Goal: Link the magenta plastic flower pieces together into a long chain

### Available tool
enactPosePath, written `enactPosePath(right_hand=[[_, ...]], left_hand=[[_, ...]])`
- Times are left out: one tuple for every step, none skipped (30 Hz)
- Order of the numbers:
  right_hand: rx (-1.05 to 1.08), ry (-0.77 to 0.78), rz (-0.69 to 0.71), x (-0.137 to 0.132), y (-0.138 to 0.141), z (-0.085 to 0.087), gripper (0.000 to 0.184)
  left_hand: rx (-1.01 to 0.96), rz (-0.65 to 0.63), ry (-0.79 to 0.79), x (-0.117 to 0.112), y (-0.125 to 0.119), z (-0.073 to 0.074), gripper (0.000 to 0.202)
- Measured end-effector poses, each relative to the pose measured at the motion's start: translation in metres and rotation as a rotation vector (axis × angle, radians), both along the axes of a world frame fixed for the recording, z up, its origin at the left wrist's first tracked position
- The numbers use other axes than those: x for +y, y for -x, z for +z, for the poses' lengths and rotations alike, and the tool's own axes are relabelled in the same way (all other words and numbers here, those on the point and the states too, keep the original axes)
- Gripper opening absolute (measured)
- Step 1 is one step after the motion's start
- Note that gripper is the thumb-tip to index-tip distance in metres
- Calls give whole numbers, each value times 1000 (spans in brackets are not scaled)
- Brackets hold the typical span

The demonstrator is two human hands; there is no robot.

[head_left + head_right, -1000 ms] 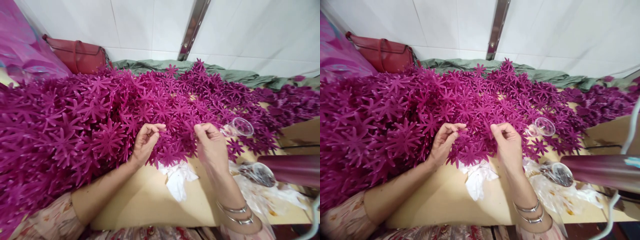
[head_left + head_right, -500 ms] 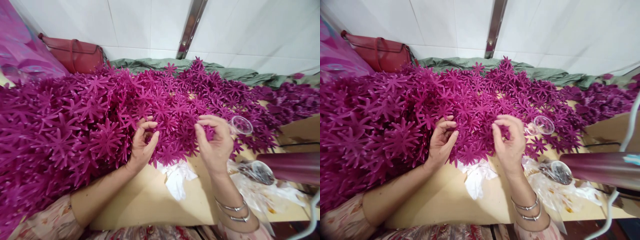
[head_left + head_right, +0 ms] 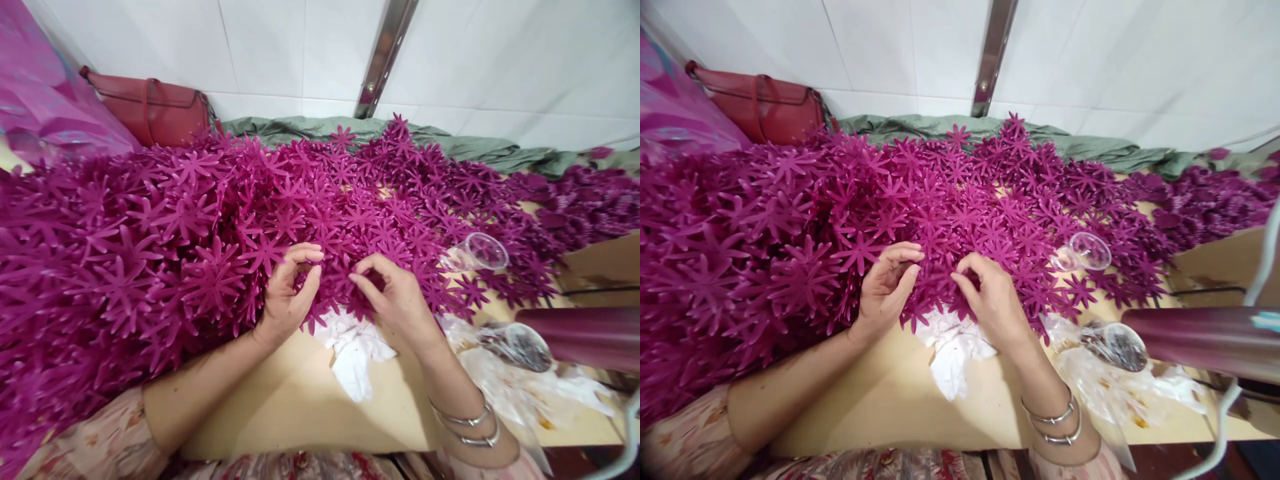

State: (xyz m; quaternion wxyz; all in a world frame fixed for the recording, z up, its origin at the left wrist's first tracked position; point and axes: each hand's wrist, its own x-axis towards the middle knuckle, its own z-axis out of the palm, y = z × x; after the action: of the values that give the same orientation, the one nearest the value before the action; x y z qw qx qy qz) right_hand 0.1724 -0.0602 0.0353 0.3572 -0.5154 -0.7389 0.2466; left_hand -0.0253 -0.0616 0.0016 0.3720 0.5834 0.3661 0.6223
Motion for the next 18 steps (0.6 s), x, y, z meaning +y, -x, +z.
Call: enactPosePath(right_hand=[[54,-15,-97,1,-1,-1,5],[96,-37,-183,1,-2,-2,7],[129,-61,-254,1,-3,-2,9],[156,-87,-312,2,-3,-3,10],[174,-112,-358,2,-3,-3,12],[181,-135,-394,2,-3,-3,12],[180,-161,-426,3,-4,-2,13],[175,-193,-455,4,-4,-1,14],[165,-230,-477,4,-6,1,15],[143,-269,-490,5,-8,3,17],[107,-311,-497,5,-11,6,19],[57,-352,-505,5,-14,9,22],[-6,-390,-511,4,-17,12,25],[-77,-411,-502,2,-19,14,25],[-148,-407,-471,-1,-21,16,22],[-210,-378,-422,-6,-22,16,18],[-266,-324,-346,-11,-21,14,13],[-321,-248,-256,-17,-19,11,9]], left_hand=[[12,-9,11,0,0,-1,15],[31,-18,26,-1,0,-1,15],[54,-27,41,-1,0,-1,16],[81,-35,53,-2,0,0,16],[115,-43,58,-2,0,0,16],[154,-49,51,-3,0,1,15],[193,-53,33,-3,0,3,14],[233,-60,8,-3,1,4,12],[269,-71,-21,-4,1,5,12],[302,-88,-51,-4,1,6,11],[329,-108,-77,-5,1,7,11],[348,-124,-100,-5,0,8,12],[359,-126,-116,-6,0,9,12],[363,-115,-128,-6,0,9,13],[355,-85,-133,-7,0,9,14],[335,-46,-131,-7,0,9,16],[307,-6,-122,-8,0,9,17],[277,28,-110,-8,1,9,18]])
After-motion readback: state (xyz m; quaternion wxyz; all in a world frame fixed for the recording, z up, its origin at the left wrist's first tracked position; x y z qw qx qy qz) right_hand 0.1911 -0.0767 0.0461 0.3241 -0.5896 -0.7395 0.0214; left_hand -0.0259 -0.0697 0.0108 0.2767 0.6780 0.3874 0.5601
